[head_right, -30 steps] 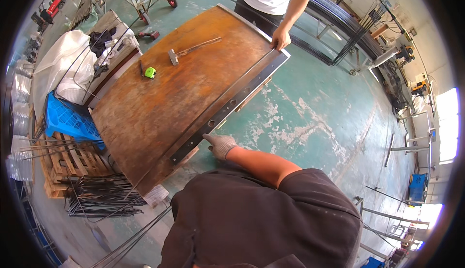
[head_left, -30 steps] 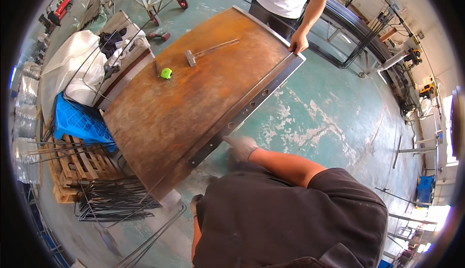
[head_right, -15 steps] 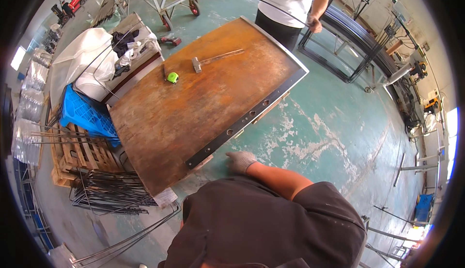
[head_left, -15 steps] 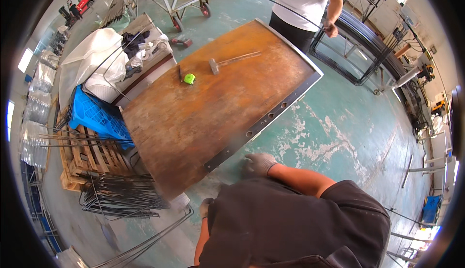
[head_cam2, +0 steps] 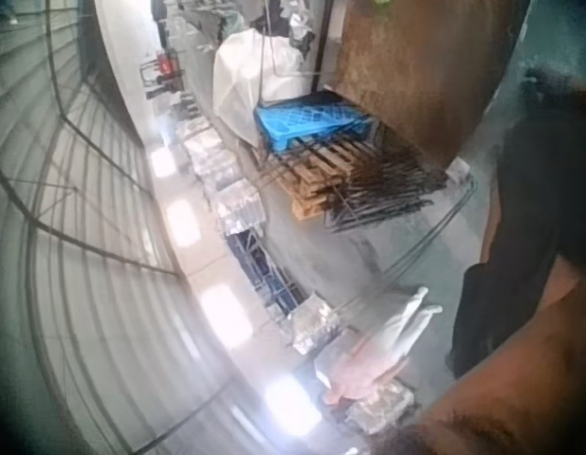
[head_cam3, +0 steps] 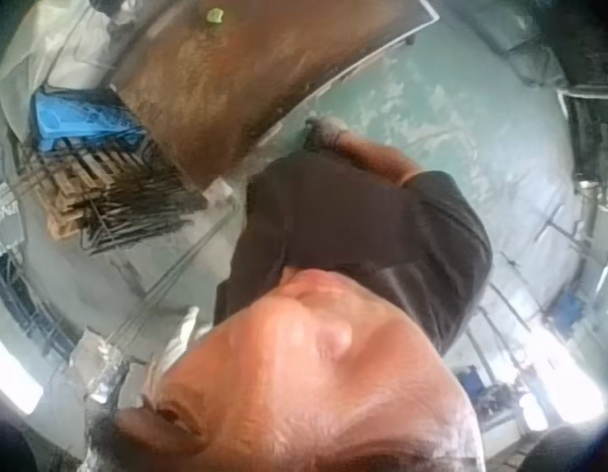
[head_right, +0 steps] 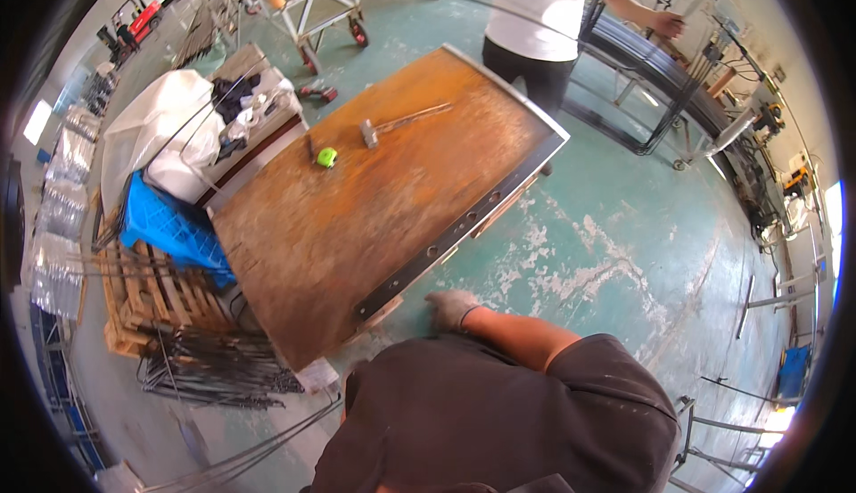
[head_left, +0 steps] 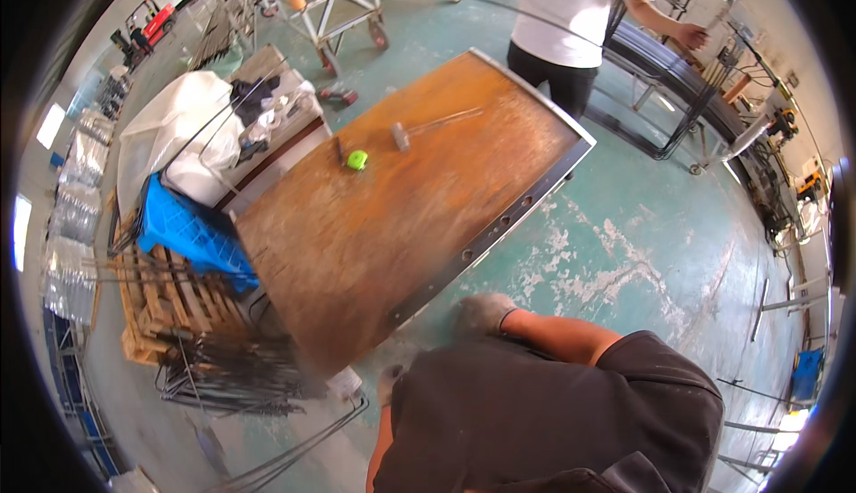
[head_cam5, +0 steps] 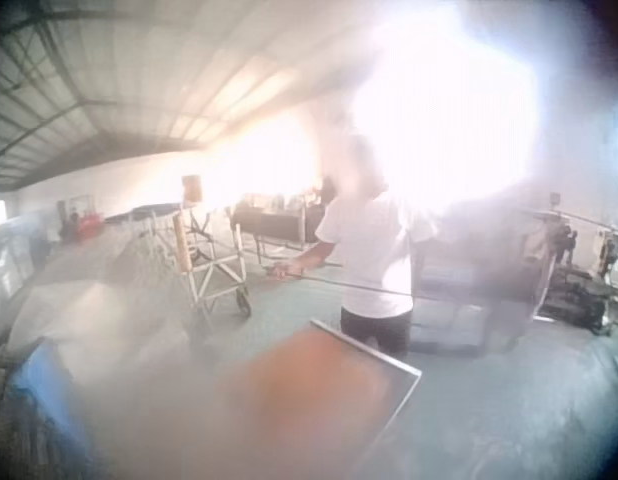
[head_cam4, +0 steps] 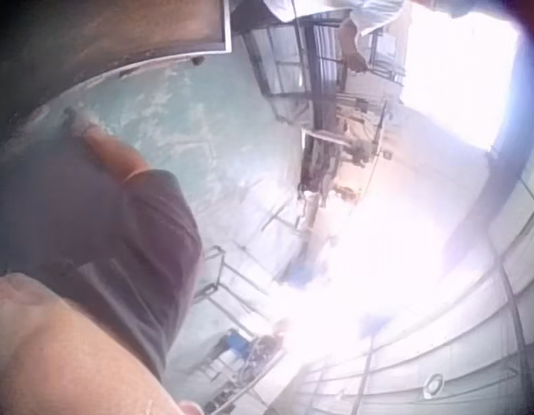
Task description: The person picks up and stacks long metal rods in a workshop, moving them between a wooden workbench and a rack. Another person is present and also handles rods nearby.
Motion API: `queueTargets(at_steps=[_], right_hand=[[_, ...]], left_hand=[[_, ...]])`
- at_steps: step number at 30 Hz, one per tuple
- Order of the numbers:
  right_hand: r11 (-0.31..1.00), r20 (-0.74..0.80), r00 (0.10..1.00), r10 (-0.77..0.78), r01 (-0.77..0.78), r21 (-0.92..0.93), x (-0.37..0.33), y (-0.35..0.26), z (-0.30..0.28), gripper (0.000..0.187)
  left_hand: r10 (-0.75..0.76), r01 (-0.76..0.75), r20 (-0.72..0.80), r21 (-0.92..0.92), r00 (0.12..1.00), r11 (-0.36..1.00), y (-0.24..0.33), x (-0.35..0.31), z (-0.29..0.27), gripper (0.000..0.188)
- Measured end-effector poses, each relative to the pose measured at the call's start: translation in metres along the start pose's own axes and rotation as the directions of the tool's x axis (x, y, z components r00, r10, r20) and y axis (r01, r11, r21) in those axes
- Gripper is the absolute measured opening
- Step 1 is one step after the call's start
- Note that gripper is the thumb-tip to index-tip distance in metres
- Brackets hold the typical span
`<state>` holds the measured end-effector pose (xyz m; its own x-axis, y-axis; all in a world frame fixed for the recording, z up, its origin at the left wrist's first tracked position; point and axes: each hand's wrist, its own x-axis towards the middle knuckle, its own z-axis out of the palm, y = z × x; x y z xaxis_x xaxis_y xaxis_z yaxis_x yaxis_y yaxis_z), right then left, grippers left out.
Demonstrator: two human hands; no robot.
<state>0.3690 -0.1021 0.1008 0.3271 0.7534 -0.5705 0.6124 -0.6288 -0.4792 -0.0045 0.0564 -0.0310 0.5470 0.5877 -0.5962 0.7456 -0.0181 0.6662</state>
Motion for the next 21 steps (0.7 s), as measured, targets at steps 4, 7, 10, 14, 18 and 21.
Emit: queueTargets(at_steps=[4,7,10,14,18,21], right_hand=[[0.997,-0.159,0.984,-0.078,0.079,-0.001,0.002,-0.022,-0.012,0.047],[0.987,-0.217,0.969,-0.115,0.137,0.087,0.019,-0.046,-0.031,0.044],[0.975,-0.347,0.92,-0.181,0.213,0.056,0.043,-0.069,-0.052,0.04],[0.97,-0.404,0.896,-0.185,0.233,0.073,0.076,-0.087,-0.092,0.038],[0.971,-0.338,0.913,-0.23,0.237,-0.02,0.126,-0.096,-0.139,0.041],[0.941,-0.344,0.877,-0.337,0.315,-0.12,0.186,-0.1,-0.176,0.041]], left_hand=[[0.052,-0.086,-0.179,-0.185,0.982,0.979,0.08,-0.021,-0.028,0.043],[0.029,-0.087,-0.214,-0.267,0.976,0.96,0.095,-0.022,-0.034,0.041],[0.097,-0.166,-0.282,-0.233,0.955,0.958,0.11,-0.021,-0.039,0.03],[0.095,-0.131,-0.255,-0.126,0.962,0.983,0.148,-0.04,-0.048,0.026],[-0.007,-0.052,-0.249,-0.231,0.968,0.971,0.165,-0.037,-0.048,0.028],[-0.06,-0.014,-0.28,-0.257,0.958,0.966,0.134,-0.016,-0.035,0.031]])
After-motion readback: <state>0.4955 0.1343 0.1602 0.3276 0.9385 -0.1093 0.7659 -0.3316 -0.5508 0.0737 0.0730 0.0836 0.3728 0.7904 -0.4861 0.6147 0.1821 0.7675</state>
